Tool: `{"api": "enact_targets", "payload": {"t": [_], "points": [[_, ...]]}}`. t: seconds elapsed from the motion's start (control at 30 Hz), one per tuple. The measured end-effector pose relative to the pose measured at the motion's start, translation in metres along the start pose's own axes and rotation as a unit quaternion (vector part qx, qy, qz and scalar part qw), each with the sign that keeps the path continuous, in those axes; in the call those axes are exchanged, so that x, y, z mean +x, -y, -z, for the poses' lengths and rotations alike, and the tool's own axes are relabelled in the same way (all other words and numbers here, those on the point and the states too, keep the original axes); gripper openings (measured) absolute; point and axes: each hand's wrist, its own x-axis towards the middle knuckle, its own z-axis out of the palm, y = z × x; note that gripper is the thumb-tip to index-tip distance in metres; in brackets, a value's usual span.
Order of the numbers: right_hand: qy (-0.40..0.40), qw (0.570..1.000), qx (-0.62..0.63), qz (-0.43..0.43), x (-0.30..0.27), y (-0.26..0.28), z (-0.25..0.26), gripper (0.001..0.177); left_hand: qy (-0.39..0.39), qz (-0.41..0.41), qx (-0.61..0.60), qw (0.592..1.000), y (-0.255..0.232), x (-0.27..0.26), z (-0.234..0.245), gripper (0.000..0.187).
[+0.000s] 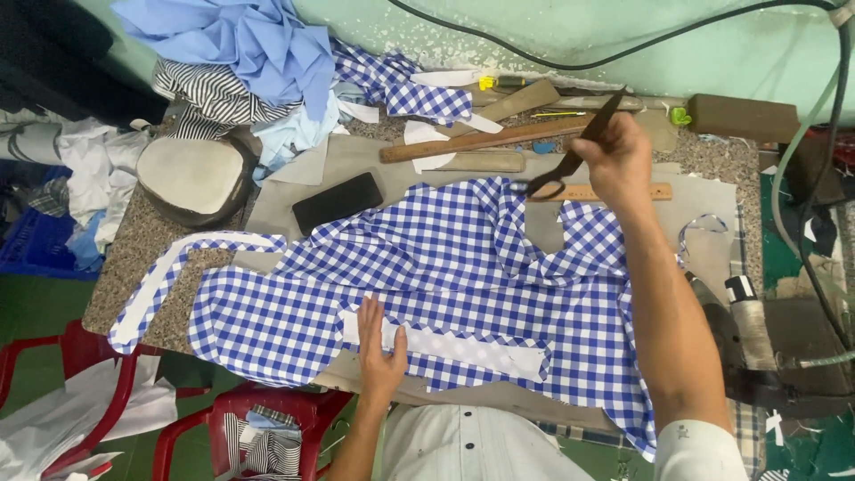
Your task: The person cuts a blue and white checkered fabric using large scissors, following a white paper pattern placed on a work table. They trim the edges of the fabric, remove the pattern, and briefly iron the cut piece before continuing to cut another section of the fabric.
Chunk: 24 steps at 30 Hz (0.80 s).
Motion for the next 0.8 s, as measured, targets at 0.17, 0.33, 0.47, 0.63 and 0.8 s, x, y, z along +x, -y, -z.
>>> {"api": "enact_targets", "payload": {"t": [0.17, 0.33, 0.47, 0.63, 0.8], "points": [[0.132, 0.976, 0.14, 0.098, -0.091, 0.007, -0.027, 0.029, 0.124, 0.068, -0.165, 0.976, -0.06, 0.062, -0.022, 0.064], [0.254, 0.939, 0.223, 0.057, -0.146, -0.02, -0.074, 0.021, 0.338, 0.163, -0.379, 0.846, -0.096, 0.079, -0.076, 0.041], [0.049, 0.98, -0.025, 0.193, -0.188, -0.031, -0.064, 0.017, 0.205, 0.324, -0.447, 0.808, -0.118, 0.075, -0.082, 0.036], [0.104, 0.965, -0.059, 0.233, -0.289, -0.075, -0.063, 0.029, 0.033, 0.464, -0.514, 0.721, -0.094, 0.039, -0.096, 0.044], [0.257, 0.959, -0.079, 0.093, -0.335, -0.105, -0.039, 0.057, 0.019, 0.519, -0.441, 0.732, -0.132, -0.009, -0.106, 0.045]]}}
